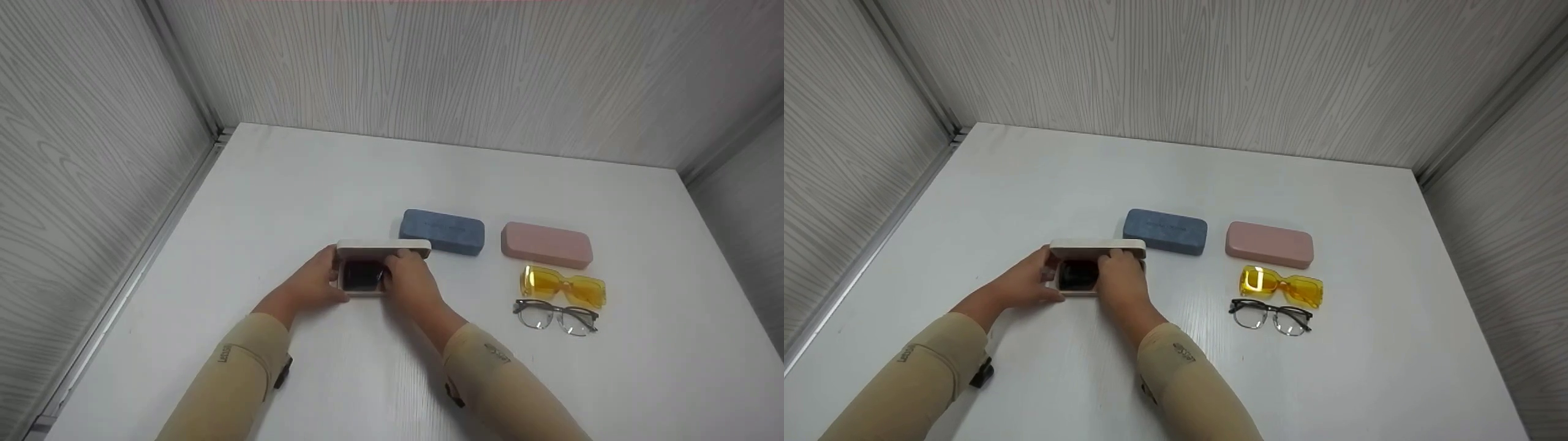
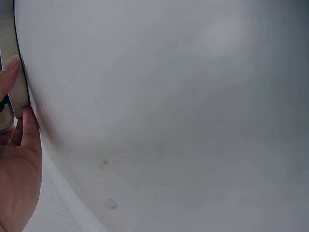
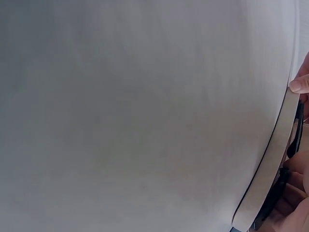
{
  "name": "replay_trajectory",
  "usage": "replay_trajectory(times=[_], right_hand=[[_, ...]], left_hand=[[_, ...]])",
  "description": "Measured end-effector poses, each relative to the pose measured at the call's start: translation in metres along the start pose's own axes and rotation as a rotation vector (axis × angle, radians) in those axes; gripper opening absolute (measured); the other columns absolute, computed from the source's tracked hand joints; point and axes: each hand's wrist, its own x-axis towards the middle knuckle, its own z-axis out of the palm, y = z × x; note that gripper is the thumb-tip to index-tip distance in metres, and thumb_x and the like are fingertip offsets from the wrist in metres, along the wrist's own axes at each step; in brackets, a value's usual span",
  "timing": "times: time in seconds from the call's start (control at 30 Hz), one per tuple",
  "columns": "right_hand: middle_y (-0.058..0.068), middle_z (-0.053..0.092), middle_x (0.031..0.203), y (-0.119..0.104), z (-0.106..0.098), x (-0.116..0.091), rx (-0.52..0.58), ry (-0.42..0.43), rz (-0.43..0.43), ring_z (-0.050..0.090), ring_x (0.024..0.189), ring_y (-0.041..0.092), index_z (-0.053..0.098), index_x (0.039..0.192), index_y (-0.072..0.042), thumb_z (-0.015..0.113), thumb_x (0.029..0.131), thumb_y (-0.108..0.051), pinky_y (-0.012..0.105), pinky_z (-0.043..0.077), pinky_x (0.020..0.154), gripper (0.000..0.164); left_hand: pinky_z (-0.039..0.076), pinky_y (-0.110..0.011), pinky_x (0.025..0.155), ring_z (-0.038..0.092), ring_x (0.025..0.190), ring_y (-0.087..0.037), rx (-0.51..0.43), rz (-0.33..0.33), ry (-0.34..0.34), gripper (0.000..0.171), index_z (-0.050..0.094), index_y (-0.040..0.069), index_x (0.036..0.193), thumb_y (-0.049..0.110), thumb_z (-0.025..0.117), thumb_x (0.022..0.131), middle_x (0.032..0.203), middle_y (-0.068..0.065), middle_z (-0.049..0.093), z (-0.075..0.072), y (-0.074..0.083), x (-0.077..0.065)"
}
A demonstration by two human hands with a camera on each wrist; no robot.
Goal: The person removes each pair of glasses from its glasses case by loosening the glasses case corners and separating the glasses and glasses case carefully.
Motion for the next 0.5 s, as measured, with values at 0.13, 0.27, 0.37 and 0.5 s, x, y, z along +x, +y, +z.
replay_trajectory(times=[0.13,0.27,0.37,0.5], right_hand=[[0.005,0.057,0.085,-0.001,-0.001,0.0,0.002,0.025,-0.033,0.057,0.082,0.021,0.066,0.085,-0.007,0.058,0.085,-0.009,0.037,0.051,0.075,0.009],[0.004,0.056,0.082,-0.003,-0.004,-0.002,-0.028,0.021,-0.075,0.056,0.079,0.02,0.067,0.082,-0.007,0.059,0.082,-0.008,0.037,0.05,0.072,0.008],[0.003,0.056,0.081,-0.004,-0.008,-0.003,-0.034,0.018,-0.099,0.055,0.079,0.019,0.066,0.081,-0.007,0.06,0.082,-0.008,0.036,0.05,0.072,0.007],[0.003,0.057,0.081,-0.004,-0.016,-0.005,0.018,0.044,-0.143,0.055,0.077,0.018,0.066,0.079,-0.007,0.06,0.079,-0.006,0.033,0.05,0.071,0.005]], left_hand=[[0.033,-0.032,0.106,0.043,0.124,-0.022,0.039,0.025,0.018,0.098,0.016,0.01,0.144,0.015,0.078,0.07,0.14,-0.006,0.034,0.0,0.001,0.0],[0.029,-0.033,0.108,0.039,0.126,-0.017,0.078,0.058,0.039,0.091,0.021,0.012,0.142,0.026,0.076,0.072,0.135,-0.002,0.038,0.0,0.001,0.0],[0.028,-0.033,0.109,0.038,0.126,-0.016,0.088,0.077,0.05,0.088,0.022,0.012,0.142,0.033,0.074,0.074,0.133,-0.002,0.039,0.0,0.0,0.001],[0.029,-0.033,0.108,0.039,0.125,-0.016,0.095,0.075,0.05,0.084,0.023,0.013,0.141,0.028,0.072,0.075,0.133,-0.001,0.04,0.0,-0.001,0.001]])
